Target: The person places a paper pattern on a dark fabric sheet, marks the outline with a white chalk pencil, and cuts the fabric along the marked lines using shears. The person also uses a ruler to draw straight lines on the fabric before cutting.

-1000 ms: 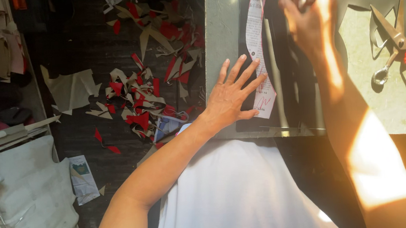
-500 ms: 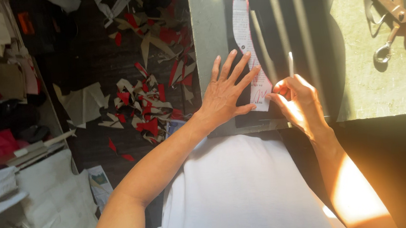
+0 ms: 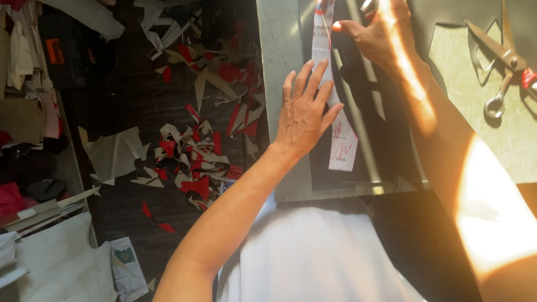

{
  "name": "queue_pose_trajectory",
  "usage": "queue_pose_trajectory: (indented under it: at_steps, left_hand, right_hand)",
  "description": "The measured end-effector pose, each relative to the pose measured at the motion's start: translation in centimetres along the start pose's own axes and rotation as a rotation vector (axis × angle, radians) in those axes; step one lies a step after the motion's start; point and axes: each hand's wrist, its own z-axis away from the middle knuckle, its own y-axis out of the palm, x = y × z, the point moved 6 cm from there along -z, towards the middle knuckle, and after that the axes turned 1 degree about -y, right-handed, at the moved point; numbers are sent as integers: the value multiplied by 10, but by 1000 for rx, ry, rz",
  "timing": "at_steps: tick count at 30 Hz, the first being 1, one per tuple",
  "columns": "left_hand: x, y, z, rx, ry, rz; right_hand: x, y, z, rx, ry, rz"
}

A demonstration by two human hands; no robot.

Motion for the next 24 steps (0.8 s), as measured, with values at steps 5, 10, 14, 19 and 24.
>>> queue_pose_trajectory:
  at_steps: [5,10,14,19,24]
  left_hand:
    - [8,1,-1,34,-77,-19]
    - [9,7,1,55,-80,-69]
    - [12,9,-2,55,-78,-73]
    - [13,10,-1,62,-90,-77]
    - [14,10,-3,65,-93,-71]
  right_hand:
    - [7,22,-39,38,-138,-4]
    - [-5,31,-41,157,53,-99]
    - [2,25,-43,83,-124,66]
    - [13,19,-38,95,-124,-2]
    - [35,13,-8,197,-135,-124]
